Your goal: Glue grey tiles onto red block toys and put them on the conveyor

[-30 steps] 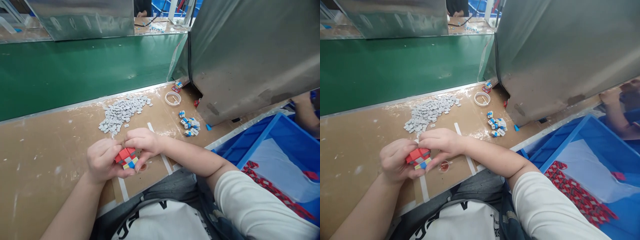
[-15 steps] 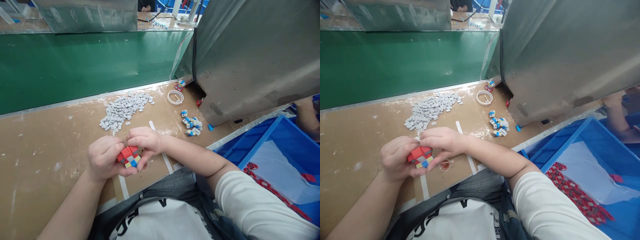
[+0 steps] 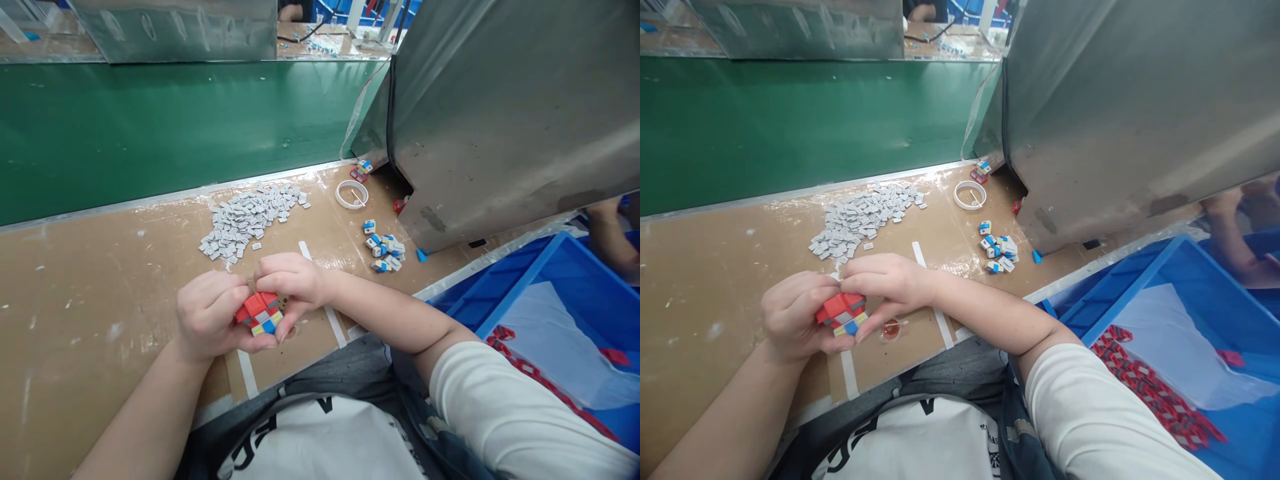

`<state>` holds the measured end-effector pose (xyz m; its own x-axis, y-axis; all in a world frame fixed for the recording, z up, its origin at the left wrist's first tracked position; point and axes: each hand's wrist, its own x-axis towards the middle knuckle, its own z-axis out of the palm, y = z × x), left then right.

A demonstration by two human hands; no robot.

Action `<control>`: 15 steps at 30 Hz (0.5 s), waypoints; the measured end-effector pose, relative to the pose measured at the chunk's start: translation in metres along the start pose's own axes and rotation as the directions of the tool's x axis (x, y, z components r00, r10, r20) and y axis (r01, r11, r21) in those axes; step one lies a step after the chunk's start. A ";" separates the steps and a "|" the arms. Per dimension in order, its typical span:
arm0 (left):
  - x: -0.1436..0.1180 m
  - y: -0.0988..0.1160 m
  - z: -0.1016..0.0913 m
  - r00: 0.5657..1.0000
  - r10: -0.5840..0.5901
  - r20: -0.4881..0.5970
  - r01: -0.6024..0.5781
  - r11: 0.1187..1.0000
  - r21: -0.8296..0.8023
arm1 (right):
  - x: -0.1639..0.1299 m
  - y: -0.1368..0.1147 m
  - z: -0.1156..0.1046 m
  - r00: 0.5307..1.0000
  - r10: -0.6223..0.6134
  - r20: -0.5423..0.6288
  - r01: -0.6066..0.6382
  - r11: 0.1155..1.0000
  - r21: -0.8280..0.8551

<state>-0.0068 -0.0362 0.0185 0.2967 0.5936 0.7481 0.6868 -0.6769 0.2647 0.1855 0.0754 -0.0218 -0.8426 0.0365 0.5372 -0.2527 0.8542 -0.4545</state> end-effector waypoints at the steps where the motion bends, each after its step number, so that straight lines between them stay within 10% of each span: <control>1: 0.001 0.000 0.001 1.000 0.009 -0.018 -0.009 1.000 -0.007 | 0.001 0.000 0.000 1.000 0.005 0.022 -0.005 1.000 -0.001; 15: -0.002 -0.003 0.004 0.998 0.030 -0.064 -0.032 0.999 -0.036 | 0.000 0.001 0.001 0.998 -0.028 -0.054 0.028 1.000 0.004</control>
<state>-0.0070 -0.0336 0.0136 0.2741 0.5445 0.7927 0.6529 -0.7106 0.2623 0.1850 0.0752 -0.0232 -0.8085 0.0408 0.5871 -0.2780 0.8527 -0.4422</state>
